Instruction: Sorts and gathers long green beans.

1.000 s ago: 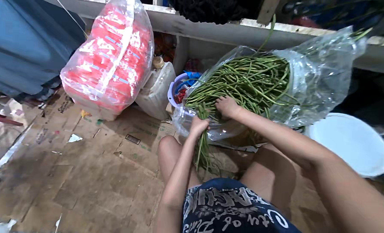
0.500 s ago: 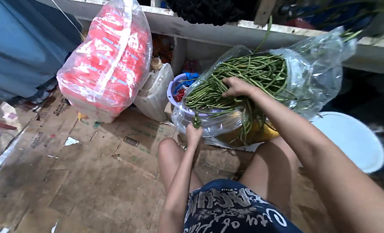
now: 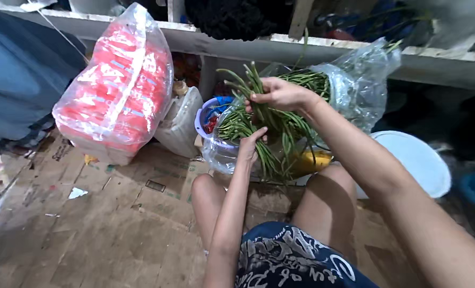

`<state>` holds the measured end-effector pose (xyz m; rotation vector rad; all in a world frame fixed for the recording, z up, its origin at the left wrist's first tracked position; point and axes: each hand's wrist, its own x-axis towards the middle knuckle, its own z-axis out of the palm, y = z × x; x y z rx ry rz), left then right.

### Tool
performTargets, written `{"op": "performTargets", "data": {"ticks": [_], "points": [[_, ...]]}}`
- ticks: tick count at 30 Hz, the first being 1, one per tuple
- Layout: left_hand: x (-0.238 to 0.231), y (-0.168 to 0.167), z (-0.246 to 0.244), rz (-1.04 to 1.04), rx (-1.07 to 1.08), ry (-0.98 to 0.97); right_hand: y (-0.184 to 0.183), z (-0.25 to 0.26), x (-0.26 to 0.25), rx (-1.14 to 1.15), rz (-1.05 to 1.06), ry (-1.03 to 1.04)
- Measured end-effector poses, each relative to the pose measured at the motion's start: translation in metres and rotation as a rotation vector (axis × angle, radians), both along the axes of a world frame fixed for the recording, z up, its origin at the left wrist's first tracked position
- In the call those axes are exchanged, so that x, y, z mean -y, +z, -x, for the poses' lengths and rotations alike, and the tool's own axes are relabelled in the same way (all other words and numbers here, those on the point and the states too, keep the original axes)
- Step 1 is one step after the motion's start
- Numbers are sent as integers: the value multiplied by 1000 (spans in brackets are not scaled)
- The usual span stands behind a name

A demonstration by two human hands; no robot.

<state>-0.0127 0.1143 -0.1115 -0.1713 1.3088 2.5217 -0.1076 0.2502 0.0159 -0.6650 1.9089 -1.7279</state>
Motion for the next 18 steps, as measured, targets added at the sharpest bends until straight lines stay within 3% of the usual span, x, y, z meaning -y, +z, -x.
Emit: {"op": "performTargets", "data": {"ticks": [4,7,13,15,18], "points": [[2,3,6,93,-57,-55,15,36,33,60,210,-30],[6,2,10,77,-49,53,24,60,52,34,220,-148],[25,13,33,113,-8,157,-8,70,73,148,175,-110],[30,10,39,130,39,167,-22,58,70,112,114,-81],[32,7,40,157,27,204,-44,34,60,-96,-232,-90]]}}
